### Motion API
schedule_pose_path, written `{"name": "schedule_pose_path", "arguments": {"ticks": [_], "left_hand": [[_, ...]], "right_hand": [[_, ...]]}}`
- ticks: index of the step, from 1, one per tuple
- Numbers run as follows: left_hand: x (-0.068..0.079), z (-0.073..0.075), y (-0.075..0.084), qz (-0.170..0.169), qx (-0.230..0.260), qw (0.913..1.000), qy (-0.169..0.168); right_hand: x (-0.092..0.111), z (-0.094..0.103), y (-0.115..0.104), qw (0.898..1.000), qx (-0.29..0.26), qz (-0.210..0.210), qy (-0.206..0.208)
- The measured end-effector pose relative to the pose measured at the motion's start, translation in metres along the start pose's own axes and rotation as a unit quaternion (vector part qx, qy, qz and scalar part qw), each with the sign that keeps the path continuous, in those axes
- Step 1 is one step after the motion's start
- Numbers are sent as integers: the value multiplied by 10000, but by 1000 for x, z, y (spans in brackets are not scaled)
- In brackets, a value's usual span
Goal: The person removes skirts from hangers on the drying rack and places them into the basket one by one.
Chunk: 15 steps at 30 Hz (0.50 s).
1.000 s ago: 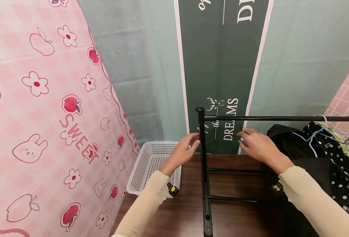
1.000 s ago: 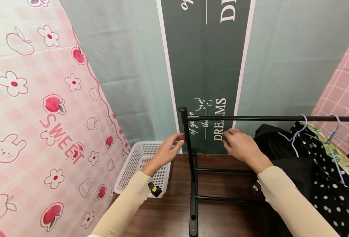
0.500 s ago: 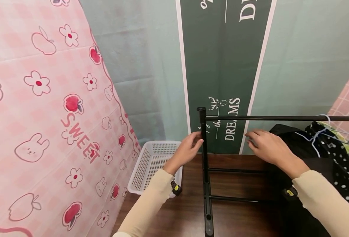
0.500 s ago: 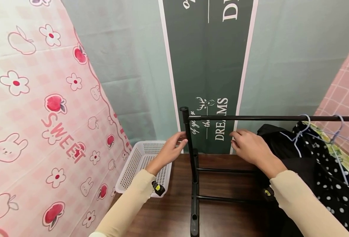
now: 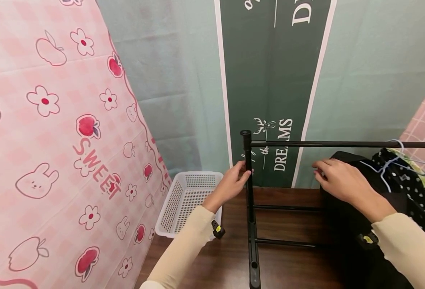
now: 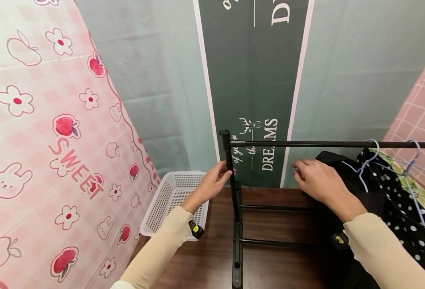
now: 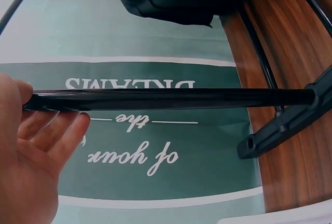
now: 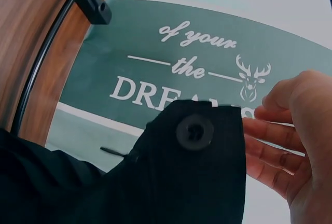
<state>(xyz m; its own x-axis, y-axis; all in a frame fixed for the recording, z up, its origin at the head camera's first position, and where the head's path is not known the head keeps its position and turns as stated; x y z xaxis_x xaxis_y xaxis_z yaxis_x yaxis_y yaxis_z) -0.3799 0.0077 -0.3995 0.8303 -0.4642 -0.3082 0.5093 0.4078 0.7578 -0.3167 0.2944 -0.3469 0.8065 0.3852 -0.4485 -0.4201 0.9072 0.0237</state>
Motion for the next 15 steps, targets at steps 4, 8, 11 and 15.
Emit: {"name": "schedule_pose_path", "arguments": {"ticks": [4,8,11,15], "left_hand": [[1,-2,0,21,173,9998,-83],[0,-3,1,86,222,9996,-128],[0,-4,2,124,239,9995,-138],[-1,-5,3,121,262,9995,-144]], "right_hand": [[4,4,5,9999,30,14,168],[8,9,10,9993,71,59,360],[10,13,15,9989,82,79,460],[13,19,24,9987,96,-78,486]]}}
Point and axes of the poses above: each hand's wrist, its own x-axis away from the middle knuckle, its own z-axis out of the back of the hand, y = z × x, the point moved 7 cm from there along -x, towards the middle knuckle, and after that the axes turned 4 degrees about z, right-handed, at the moved point
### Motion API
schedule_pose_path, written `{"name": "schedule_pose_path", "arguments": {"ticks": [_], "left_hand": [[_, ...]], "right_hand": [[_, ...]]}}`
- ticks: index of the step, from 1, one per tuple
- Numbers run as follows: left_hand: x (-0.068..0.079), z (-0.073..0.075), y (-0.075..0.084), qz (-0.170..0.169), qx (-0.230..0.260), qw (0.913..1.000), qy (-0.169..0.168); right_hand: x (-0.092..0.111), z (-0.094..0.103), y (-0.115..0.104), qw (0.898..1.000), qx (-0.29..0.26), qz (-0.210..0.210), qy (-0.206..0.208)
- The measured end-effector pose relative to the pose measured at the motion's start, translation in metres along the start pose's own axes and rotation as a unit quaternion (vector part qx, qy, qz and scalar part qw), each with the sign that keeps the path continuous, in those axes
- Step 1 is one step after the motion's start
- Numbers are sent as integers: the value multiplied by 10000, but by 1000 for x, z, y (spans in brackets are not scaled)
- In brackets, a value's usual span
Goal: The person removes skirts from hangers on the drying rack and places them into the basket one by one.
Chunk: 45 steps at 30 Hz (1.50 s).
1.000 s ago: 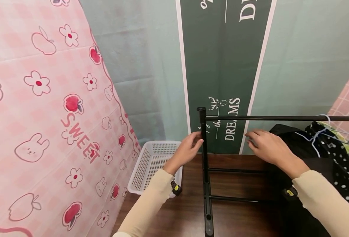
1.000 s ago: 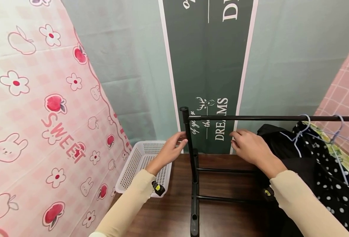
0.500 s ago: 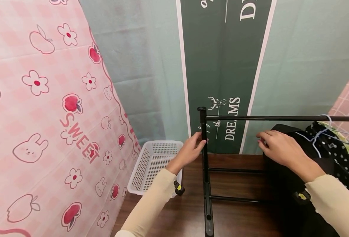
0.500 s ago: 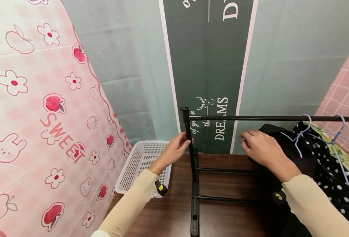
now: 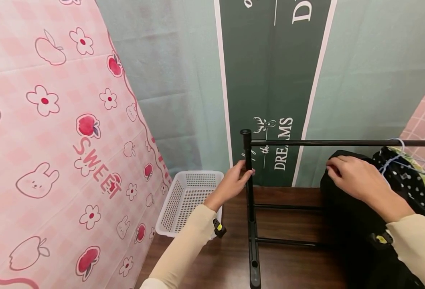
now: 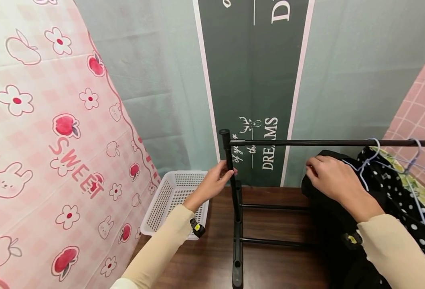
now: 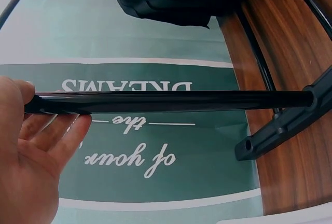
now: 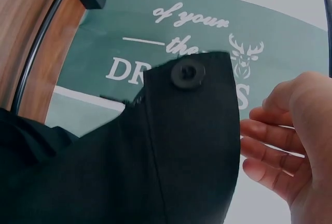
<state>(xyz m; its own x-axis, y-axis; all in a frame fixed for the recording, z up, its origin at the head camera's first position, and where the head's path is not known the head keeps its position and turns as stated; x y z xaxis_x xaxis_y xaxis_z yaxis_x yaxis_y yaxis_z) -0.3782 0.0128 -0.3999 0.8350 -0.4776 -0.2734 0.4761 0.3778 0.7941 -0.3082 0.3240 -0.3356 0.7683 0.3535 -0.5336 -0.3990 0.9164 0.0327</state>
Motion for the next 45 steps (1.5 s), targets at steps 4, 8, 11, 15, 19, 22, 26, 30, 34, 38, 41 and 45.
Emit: {"name": "schedule_pose_path", "arguments": {"ticks": [4,8,11,15,19,22,26,30,34,38,41,45], "left_hand": [[-2,0,0,-40,-9,10000,0],[-3,-1,-1,-81,-43,10000,10],[-4,-2,-2,-104,-51,9999,21],[-4,-2,-3,-102,-32,9999,40],[-4,-3,-3,-118,-46,9999,63],[-4,-2,-2,-129,-26,9999,68],[-3,-2,-1,-118,-6,9999,64],[-4,-1,-1,-114,-50,9999,54],[-3,-1,0,-119,-94,9999,61],[-3,-2,0,-120,-87,9999,44],[-3,-2,0,-127,-86,9999,34],[-3,-2,0,-130,-92,9999,52]], "right_hand": [[3,6,9,9998,48,-178,32],[8,12,17,9996,98,-272,52],[12,13,22,9993,126,-352,-38],[15,14,30,9980,150,-563,-246],[19,15,37,9950,258,-827,-492],[22,15,40,9929,329,-942,-650],[26,17,45,9918,364,-1020,-676],[33,22,51,9909,331,-1186,-552],[40,29,56,9918,317,-1226,-163],[46,34,63,9910,342,-1281,167],[50,35,69,9885,362,-1463,94],[54,34,73,9854,428,-1644,-112]]}}
Point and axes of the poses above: each hand's wrist, its own x-axis away from the middle knuckle, its own z-axis out of the back of the hand, y = z × x, the point moved 7 cm from there along -x, towards the middle knuckle, and after that the axes turned 4 degrees about z, right-handed, at the moved point
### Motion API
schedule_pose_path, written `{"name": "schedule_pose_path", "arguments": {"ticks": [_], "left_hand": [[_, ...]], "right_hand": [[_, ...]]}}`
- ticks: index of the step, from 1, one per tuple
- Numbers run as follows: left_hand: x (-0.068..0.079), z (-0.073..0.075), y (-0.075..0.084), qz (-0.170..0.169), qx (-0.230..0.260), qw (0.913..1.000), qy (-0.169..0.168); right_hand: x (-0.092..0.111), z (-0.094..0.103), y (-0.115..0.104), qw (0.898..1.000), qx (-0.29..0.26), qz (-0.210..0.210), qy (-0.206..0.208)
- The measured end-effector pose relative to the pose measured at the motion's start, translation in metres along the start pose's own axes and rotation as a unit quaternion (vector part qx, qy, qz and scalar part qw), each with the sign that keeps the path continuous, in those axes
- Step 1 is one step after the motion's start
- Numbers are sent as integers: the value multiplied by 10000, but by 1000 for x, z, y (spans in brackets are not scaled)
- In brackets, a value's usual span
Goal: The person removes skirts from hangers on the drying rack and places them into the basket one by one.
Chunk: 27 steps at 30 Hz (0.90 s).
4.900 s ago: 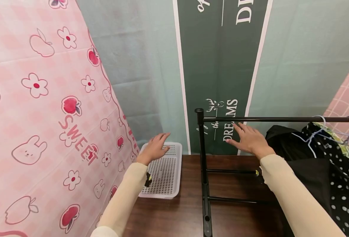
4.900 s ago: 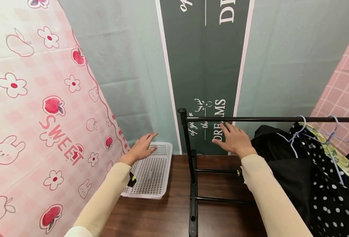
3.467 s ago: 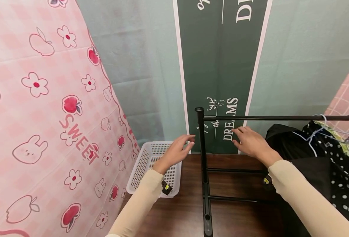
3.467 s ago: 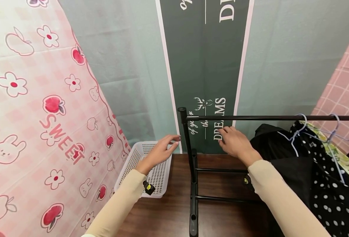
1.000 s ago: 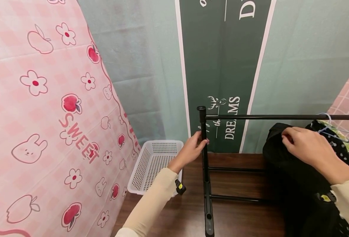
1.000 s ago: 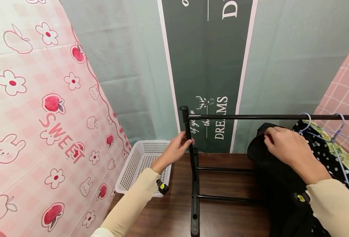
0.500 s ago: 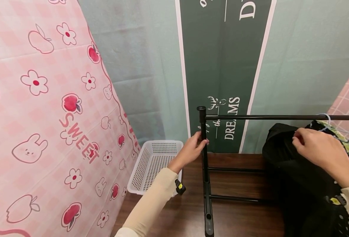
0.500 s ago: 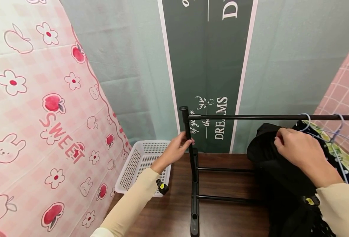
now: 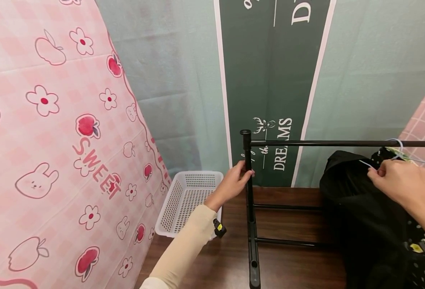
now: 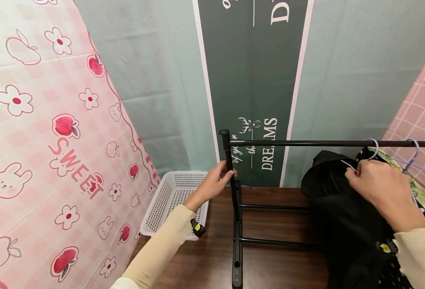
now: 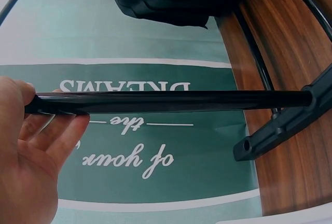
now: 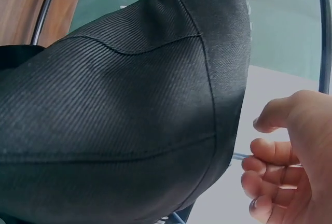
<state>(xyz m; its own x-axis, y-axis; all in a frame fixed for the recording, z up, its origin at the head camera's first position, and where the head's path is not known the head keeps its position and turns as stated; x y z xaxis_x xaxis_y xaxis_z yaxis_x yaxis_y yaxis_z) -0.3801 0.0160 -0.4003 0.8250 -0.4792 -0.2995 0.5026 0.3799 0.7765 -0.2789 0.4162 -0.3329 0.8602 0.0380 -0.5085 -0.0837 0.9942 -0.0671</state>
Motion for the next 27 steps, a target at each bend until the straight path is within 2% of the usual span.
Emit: {"name": "schedule_pose_path", "arguments": {"ticks": [7,14,16,27], "left_hand": [[0,1,0,-34,15,10000,54],[1,1,-1,-43,26,10000,74],[1,1,-1,-29,34,10000,68],[1,0,-1,15,-34,9999,100]], "right_hand": [[-2,-2,15,9990,-181,-359,-169],[0,-10,32,9904,-288,-1224,-582],[1,-11,34,9883,-306,-1339,-663],[-1,-19,33,9891,-414,-1210,-724]]}}
Point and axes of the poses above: each hand's wrist, its own x-axis away from the middle knuckle, its own z-axis out of the back of the hand, y = z × x, the point moved 7 cm from there along -x, towards the middle knuckle, and after that the axes turned 4 degrees about z, right-handed, at the moved point
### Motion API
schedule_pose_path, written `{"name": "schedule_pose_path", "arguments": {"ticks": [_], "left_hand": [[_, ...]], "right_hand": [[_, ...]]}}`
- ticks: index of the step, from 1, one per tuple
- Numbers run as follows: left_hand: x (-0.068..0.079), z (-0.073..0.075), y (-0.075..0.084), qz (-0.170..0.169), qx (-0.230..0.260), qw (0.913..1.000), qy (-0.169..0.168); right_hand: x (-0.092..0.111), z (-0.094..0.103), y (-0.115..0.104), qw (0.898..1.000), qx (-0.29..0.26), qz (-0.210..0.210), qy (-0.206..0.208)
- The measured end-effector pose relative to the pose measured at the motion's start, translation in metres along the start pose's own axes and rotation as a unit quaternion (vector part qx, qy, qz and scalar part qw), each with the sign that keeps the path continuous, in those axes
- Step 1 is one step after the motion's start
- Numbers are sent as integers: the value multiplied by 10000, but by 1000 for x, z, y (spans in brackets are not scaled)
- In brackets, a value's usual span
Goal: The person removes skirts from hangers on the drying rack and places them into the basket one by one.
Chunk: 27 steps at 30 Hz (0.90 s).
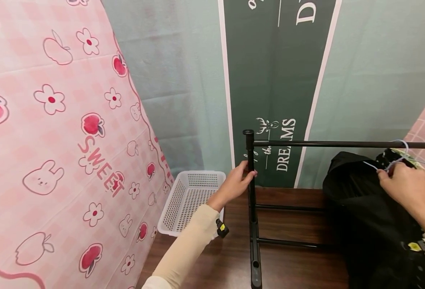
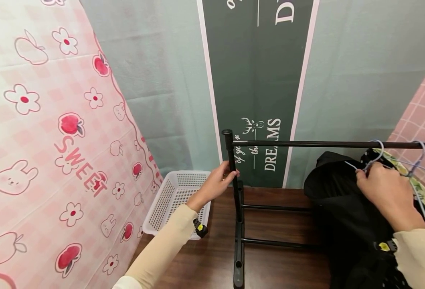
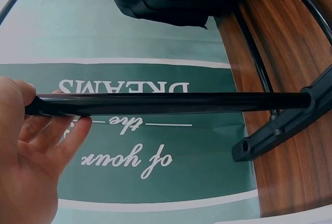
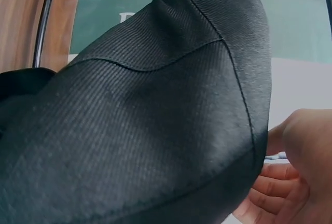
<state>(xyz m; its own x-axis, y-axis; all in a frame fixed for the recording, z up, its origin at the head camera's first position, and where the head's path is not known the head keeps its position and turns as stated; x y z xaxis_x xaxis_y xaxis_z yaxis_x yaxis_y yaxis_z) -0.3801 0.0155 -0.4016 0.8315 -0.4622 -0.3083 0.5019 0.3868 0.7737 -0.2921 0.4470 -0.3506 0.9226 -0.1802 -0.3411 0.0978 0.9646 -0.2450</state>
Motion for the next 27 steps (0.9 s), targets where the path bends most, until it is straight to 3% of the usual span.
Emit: {"name": "schedule_pose_path", "arguments": {"ticks": [5,10,19,27], "left_hand": [[2,0,1,1,-41,10000,0],[2,-1,1,-61,-261,9996,-1],[2,-3,-2,-93,-213,9997,-2],[1,-5,-4,-103,-216,9997,-46]], "right_hand": [[1,-8,1,9997,80,-104,-205],[2,-14,0,9999,-6,-82,-110],[-6,-14,3,9991,-332,9,-273],[-2,-9,3,9994,-248,-63,-217]]}}
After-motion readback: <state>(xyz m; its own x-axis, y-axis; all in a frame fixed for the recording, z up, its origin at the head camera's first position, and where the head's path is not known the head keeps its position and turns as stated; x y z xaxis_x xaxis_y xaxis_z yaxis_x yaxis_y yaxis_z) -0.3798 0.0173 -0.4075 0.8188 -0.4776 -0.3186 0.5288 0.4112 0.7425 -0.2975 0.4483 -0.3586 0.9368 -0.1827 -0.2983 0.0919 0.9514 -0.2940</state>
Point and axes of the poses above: each hand's wrist, its own x-axis away from the middle knuckle, its own z-axis out of the back of the hand, y = z × x, the point moved 7 cm from there along -x, towards the middle knuckle, and after that the axes turned 4 degrees about z, right-handed, at the moved point
